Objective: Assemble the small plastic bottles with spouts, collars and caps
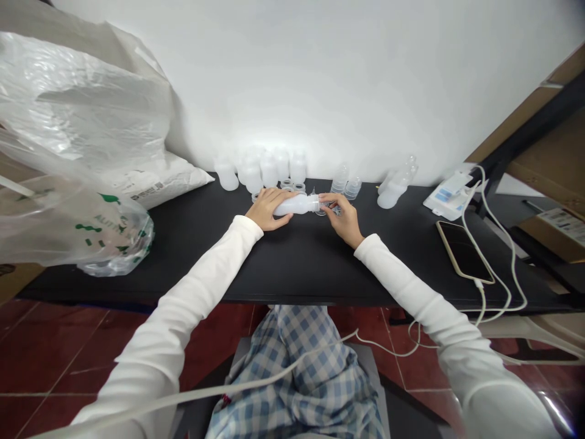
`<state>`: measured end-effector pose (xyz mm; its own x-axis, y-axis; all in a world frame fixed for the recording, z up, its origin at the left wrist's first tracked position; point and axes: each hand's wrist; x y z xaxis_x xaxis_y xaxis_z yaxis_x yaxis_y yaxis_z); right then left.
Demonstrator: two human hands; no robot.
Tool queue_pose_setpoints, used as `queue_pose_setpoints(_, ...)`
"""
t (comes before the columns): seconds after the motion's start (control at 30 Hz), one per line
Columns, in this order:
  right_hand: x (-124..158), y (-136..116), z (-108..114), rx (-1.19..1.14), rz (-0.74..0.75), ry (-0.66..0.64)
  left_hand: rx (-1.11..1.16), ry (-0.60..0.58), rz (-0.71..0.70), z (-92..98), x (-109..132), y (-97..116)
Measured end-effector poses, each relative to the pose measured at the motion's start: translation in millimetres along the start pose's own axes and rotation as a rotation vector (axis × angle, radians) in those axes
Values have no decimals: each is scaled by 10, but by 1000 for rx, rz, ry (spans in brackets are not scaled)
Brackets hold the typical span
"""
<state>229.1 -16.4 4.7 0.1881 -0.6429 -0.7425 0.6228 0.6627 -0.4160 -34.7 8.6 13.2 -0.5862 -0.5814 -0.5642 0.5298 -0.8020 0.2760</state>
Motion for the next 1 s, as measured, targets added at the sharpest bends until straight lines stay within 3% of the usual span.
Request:
queue_pose_setpoints(0.3, 5, 26, -11, 16, 34, 4, 19, -6, -20, 3, -6, -5)
queue_pose_setpoints(0.87, 1, 137, 11, 189, -56, -261, -36, -9, -105, -39, -6, 38)
queue_pose_setpoints(1.0, -12, 109, 47, 254, -25, -248, -28, -9, -104, -51, -11, 42)
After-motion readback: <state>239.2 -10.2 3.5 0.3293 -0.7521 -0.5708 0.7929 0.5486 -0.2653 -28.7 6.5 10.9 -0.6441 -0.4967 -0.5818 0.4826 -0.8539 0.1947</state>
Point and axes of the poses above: each hand's wrist, its own x-axis away from the middle knuckle, its own z-axis out of the back of the hand, y = z × x, and after that the axes turned 10 degrees about x, right-handed
